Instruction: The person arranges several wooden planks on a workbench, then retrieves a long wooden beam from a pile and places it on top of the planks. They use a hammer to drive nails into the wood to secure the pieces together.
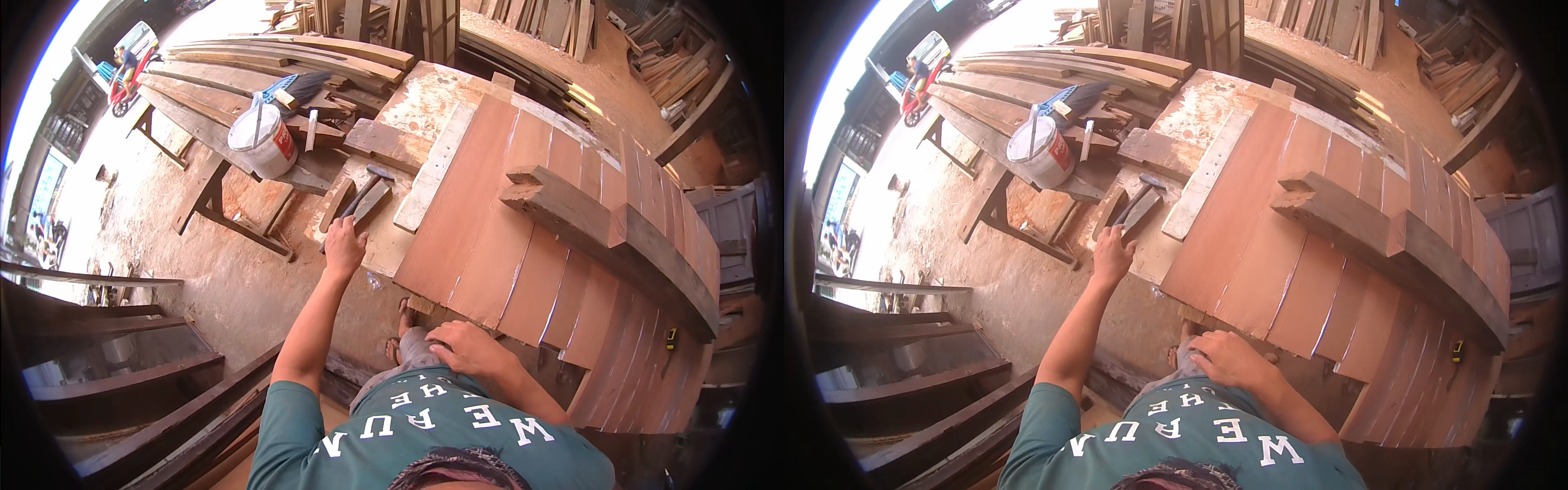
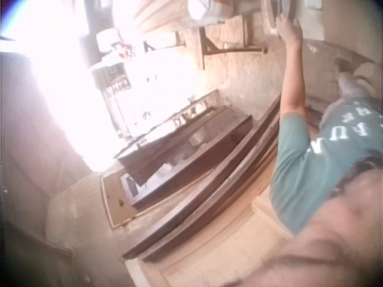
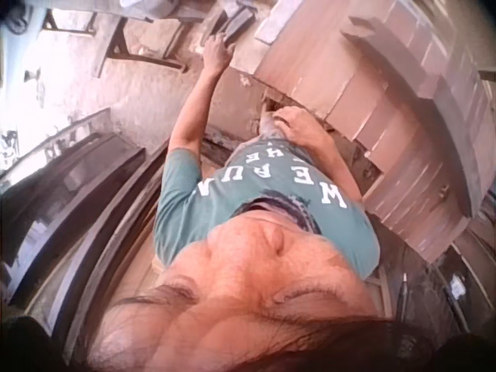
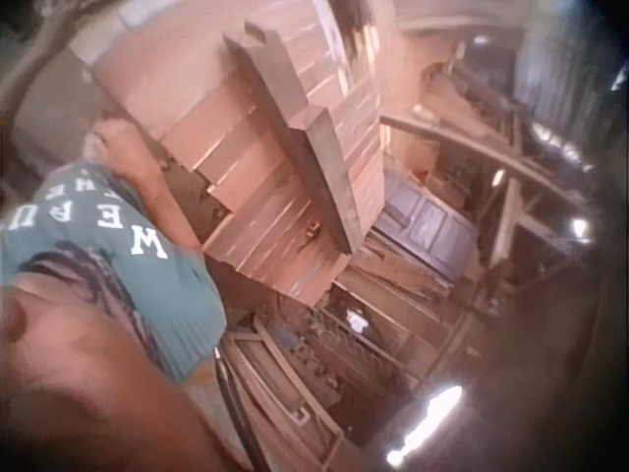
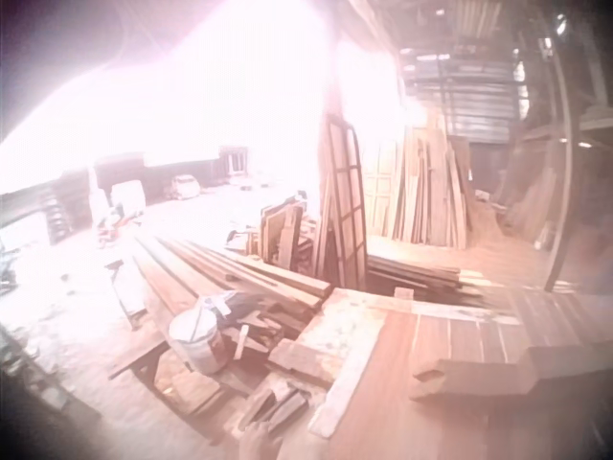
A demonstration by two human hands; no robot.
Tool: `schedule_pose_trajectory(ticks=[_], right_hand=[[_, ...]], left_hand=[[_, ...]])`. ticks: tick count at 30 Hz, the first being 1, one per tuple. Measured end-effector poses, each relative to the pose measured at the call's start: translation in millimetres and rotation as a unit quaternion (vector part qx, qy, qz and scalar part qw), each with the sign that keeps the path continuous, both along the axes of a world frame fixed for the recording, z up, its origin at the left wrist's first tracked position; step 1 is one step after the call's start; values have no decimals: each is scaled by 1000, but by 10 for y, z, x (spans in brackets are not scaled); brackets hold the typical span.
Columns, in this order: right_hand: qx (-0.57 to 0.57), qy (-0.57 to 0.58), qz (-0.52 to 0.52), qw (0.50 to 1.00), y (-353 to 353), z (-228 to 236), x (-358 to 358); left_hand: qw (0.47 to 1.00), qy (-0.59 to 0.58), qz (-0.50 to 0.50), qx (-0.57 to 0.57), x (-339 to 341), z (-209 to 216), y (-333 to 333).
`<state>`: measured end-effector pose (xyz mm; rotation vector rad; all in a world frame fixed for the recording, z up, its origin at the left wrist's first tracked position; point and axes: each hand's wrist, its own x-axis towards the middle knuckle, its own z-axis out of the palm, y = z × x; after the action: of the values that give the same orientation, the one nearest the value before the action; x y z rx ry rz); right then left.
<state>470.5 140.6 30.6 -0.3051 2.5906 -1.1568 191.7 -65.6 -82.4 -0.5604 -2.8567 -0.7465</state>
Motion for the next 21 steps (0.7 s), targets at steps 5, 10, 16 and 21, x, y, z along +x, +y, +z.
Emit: schedule_pose_trajectory(ticks=[5, 10, 16, 21], right_hand=[[-44, 5, -85, 995, 50, -105, -717], [-59, 6, -99, 993, -3, -324, -1494], [-13, -35, -78, 996, -111, -214, -1986], [-28, -88, -143, 985, -584, -474, -2471]], left_hand=[[993, 16, -73, -92, -572, -248, 129], [985, -112, -92, -92, -772, -114, 106], [805, -540, -50, 243, -1233, 423, -202], [676, -570, -79, 460, -1636, 636, -698]])
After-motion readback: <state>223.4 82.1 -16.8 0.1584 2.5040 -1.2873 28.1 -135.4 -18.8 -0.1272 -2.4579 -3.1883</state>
